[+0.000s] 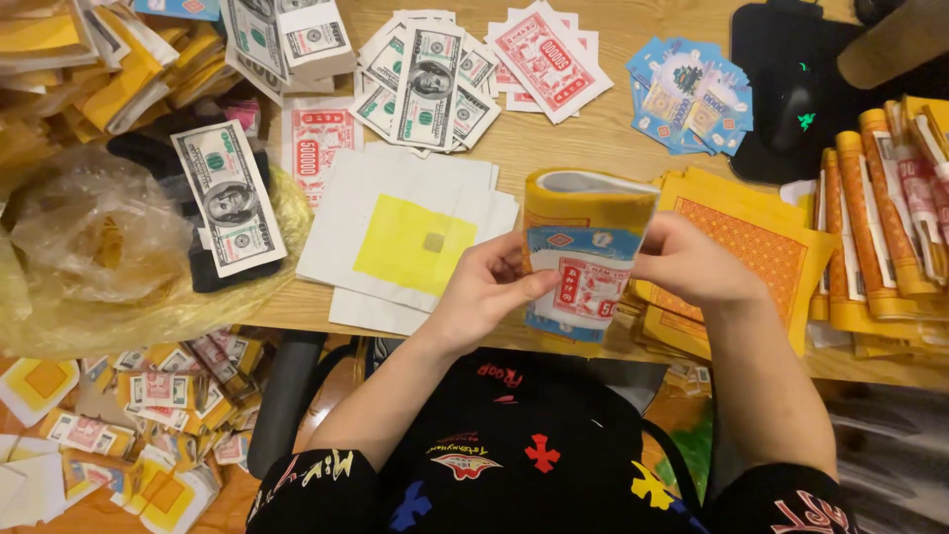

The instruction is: Sorting and bundling ritual paper money and fake currency on a desk

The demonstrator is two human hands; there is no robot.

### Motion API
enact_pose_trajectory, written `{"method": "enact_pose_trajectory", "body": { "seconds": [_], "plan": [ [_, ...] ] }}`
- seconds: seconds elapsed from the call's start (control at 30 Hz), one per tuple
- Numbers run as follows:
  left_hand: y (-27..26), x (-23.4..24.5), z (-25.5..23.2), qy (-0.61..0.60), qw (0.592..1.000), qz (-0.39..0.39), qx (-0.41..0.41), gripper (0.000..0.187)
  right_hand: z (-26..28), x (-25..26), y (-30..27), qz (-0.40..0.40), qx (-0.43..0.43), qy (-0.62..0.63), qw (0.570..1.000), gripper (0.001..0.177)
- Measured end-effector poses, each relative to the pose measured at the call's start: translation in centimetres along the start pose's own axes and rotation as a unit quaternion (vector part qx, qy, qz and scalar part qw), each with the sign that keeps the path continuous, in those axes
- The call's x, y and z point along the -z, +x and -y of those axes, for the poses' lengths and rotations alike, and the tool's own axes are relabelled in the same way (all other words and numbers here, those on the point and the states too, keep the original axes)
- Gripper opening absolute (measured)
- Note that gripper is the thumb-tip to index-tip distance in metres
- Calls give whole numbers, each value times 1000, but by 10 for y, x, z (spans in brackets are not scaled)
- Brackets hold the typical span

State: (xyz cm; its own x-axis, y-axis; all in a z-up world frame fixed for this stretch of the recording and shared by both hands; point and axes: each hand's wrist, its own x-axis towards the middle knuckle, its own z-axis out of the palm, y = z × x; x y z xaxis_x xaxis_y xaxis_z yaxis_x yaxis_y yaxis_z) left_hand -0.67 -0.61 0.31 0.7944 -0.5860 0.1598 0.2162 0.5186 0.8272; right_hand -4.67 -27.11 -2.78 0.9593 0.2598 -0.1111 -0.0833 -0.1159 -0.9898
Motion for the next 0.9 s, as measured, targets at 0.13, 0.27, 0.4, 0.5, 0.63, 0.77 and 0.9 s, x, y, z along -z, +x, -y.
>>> {"method": "enact_pose_trajectory", "body": {
  "seconds": [0.13, 0.27, 0.4, 0.5, 0.63, 0.77, 0.9],
  "plan": [
    [-4, 11, 14, 14, 1000, -7, 1, 19, 1, -14, 2, 12, 38, 81, 996, 26],
    [-2, 2, 9, -5, 1000, -20, -9, 21, -36, -15, 0, 21, 65, 327, 943, 30],
    [2, -3, -2, -40, 999, -33, -15, 21, -16, -18, 6, -4, 117, 391, 913, 39],
    [4, -5, -21, -23, 997, -65, -27, 19, 40, -27, 9, -82, 251, 153, 952, 49],
    [7, 2, 3, 52, 994, -72, -57, 24, 62, -40, 5, -216, 194, -104, 951, 45],
    [8, -3, 15, 151, 979, -101, -96, 23, 75, -64, 13, -250, 160, -94, 950, 39],
    [4, -16, -2, 359, 858, -200, -309, 44, 81, -62, 9, -325, 200, -149, 912, 25]
  ]
}}
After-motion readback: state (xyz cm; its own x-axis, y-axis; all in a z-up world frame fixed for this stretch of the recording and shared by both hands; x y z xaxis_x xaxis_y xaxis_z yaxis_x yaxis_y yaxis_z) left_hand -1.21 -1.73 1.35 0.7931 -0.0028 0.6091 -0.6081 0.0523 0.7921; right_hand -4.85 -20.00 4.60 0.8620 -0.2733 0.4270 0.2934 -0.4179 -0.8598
